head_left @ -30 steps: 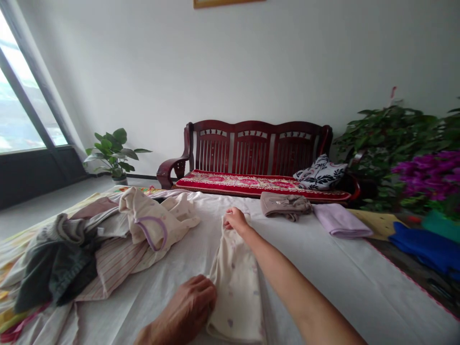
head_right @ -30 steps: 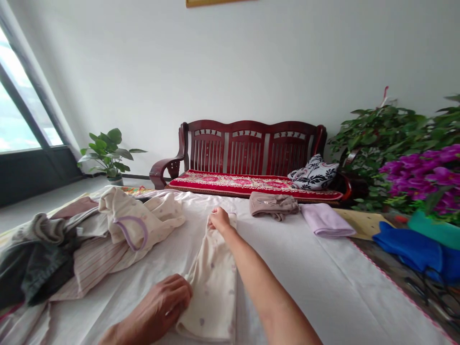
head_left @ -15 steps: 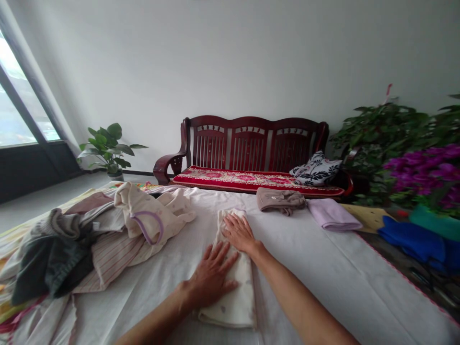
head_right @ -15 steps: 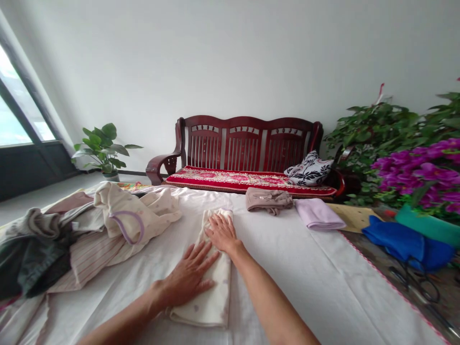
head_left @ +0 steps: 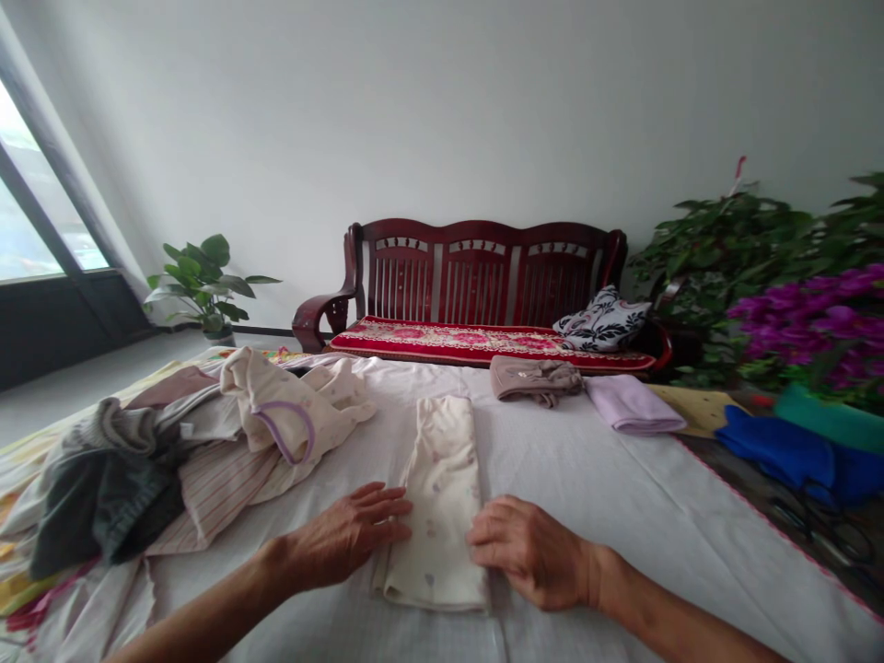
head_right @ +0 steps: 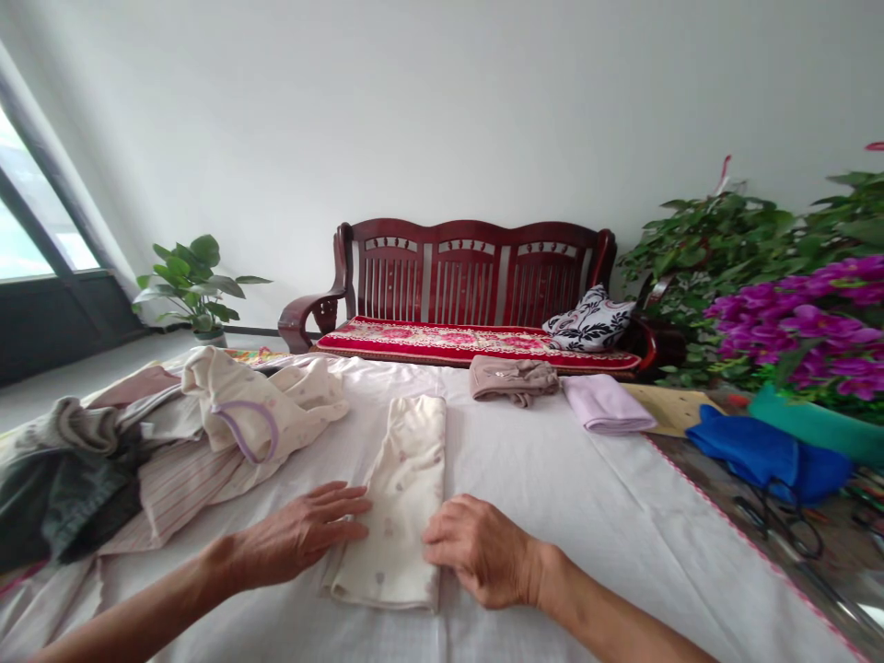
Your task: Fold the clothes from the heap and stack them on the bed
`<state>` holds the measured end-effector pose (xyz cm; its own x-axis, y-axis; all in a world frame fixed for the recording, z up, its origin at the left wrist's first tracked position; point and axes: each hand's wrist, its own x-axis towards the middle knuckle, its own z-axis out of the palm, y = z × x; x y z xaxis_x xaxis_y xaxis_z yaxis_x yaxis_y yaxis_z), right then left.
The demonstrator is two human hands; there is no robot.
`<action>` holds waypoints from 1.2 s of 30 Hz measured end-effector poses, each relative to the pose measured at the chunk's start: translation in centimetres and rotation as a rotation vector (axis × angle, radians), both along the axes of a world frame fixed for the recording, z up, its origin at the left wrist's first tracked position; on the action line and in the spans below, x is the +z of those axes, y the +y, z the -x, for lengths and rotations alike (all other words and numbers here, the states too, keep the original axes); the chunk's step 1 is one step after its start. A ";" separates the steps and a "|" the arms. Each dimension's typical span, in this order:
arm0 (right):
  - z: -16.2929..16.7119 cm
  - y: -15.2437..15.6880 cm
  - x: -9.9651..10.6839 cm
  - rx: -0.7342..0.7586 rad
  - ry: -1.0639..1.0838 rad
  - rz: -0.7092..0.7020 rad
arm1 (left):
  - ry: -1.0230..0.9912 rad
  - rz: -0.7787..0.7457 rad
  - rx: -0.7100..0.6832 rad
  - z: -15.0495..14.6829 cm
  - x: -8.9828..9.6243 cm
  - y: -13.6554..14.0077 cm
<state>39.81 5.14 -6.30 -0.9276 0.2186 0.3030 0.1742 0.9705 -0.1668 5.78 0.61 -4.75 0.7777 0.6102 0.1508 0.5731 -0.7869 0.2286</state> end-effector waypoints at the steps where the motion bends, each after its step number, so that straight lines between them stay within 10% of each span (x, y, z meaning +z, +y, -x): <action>1: 0.0 -0.2 -0.2 0.006 0.000 -0.023 | 0.003 0.004 -0.008 -0.1 0.3 0.1; 7: 1.4 0.2 -1.5 -0.052 0.183 -0.041 | 0.005 0.071 -0.052 -0.1 1.1 0.9; 16: 4.0 2.2 2.0 -0.462 0.528 0.552 | -0.042 -0.008 0.030 -0.7 -0.4 2.8; 25: 7.0 11.0 3.4 -0.791 0.897 0.938 | -0.932 0.351 0.516 -4.9 -0.1 10.4; 33: 5.6 17.0 0.4 -1.223 0.622 0.790 | -0.832 0.573 1.027 -6.2 -2.5 19.0; 36: 5.5 16.2 -0.2 -1.165 0.561 0.464 | -0.798 0.534 1.071 -5.8 -3.7 19.9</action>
